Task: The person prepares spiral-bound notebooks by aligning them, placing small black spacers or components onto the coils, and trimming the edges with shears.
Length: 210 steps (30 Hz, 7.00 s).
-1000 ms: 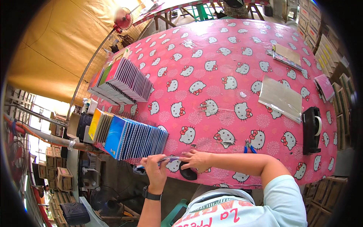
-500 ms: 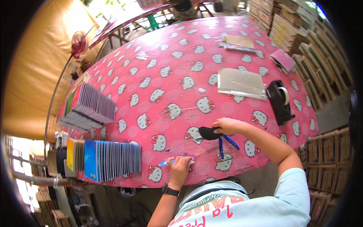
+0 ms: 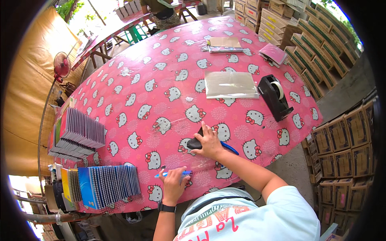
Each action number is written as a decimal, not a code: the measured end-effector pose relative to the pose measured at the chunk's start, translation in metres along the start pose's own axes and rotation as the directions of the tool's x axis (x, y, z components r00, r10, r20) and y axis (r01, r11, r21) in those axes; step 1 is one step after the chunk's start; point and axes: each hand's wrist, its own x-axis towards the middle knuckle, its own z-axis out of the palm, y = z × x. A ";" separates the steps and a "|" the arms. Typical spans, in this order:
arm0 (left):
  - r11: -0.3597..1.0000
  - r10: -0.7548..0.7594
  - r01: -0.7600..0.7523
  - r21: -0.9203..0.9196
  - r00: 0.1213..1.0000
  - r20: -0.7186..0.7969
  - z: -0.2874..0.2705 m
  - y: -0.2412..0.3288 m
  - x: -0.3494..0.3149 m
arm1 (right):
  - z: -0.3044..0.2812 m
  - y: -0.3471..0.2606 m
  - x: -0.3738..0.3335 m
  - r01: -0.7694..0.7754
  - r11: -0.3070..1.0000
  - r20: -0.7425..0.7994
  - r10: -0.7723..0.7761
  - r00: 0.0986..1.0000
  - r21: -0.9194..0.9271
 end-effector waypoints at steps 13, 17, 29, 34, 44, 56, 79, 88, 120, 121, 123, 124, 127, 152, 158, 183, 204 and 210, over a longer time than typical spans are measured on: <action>0.996 -0.039 0.046 0.082 0.996 -0.084 -0.003 -0.042 -0.021 | -0.041 -0.004 -0.002 -0.473 0.080 0.448 -0.489 0.748 0.878; 0.997 0.009 -0.003 0.077 0.997 -0.071 -0.001 -0.037 -0.021 | -0.039 -0.029 -0.007 -0.291 0.295 0.412 -0.574 0.708 0.910; 0.992 -0.125 0.125 -0.004 0.990 -0.058 0.005 -0.032 -0.032 | -0.041 -0.046 -0.005 -0.182 0.481 0.452 -0.535 0.714 0.857; 0.972 -0.218 0.188 -0.143 0.948 -0.232 -0.005 -0.038 -0.037 | -0.033 -0.047 0.002 -0.063 0.664 0.436 -0.412 0.800 0.745; 0.194 -0.570 0.330 -0.924 0.804 0.168 0.014 -0.076 -0.065 | -0.038 -0.078 0.006 -0.192 0.419 0.427 -0.591 0.684 0.888; 0.160 -0.511 0.348 -0.924 0.830 0.224 0.017 -0.082 -0.073 | -0.012 -0.073 0.016 -0.131 0.527 0.451 -0.544 0.708 0.840; 0.639 -0.398 0.083 -0.765 0.887 -0.236 -0.082 0.017 -0.012 | -0.250 -0.182 -0.047 0.780 -0.330 -0.598 -0.799 0.071 0.533; 0.647 -0.422 -0.006 -0.763 0.830 -0.364 -0.096 0.047 -0.007 | -0.270 -0.159 -0.025 0.765 0.068 -0.344 -0.865 0.366 0.641; 0.740 -0.329 -0.010 -0.673 0.867 -0.375 -0.228 -0.009 -0.125 | -0.137 -0.314 -0.060 0.438 0.502 -0.145 -0.520 0.842 0.746; 0.698 -0.355 -0.009 -0.716 0.864 -0.357 -0.231 -0.014 -0.130 | -0.134 -0.322 -0.065 0.467 0.521 -0.180 -0.508 0.842 0.715; 0.599 -0.379 -0.024 -0.800 0.872 -0.310 -0.237 -0.021 -0.135 | -0.127 -0.341 -0.070 0.539 0.499 -0.304 -0.478 0.824 0.678; 0.546 -0.390 -0.029 -0.837 0.876 -0.284 -0.239 -0.024 -0.137 | -0.124 -0.348 -0.073 0.574 0.491 -0.364 -0.461 0.809 0.655; 0.635 -0.321 -0.025 -0.772 0.900 -0.293 -0.248 -0.033 -0.146 | -0.120 -0.356 -0.085 0.503 0.551 -0.313 -0.405 0.859 0.666; 0.832 -0.138 -0.073 -0.549 0.933 -0.332 -0.287 -0.037 -0.160 | -0.134 -0.380 -0.084 0.641 0.568 -0.289 -0.589 0.754 0.517; 0.724 -0.280 0.007 -0.690 0.917 -0.284 -0.296 -0.044 -0.140 | -0.135 -0.378 -0.056 0.648 0.486 -0.266 -0.640 0.721 0.586; 0.843 -0.353 0.086 -0.531 0.832 -0.427 -0.289 -0.013 -0.111 | -0.136 -0.346 -0.007 0.562 0.203 -0.343 -0.614 0.711 0.802; 0.713 -0.618 0.022 -0.700 0.490 -0.615 -0.230 -0.129 -0.085 | -0.001 -0.371 0.099 0.402 0.244 -0.394 -0.081 0.915 0.883; 0.657 -0.679 -0.143 -0.740 0.313 -0.664 -0.226 -0.123 -0.065 | 0.004 -0.374 0.092 0.315 0.179 -0.319 -0.008 0.948 0.932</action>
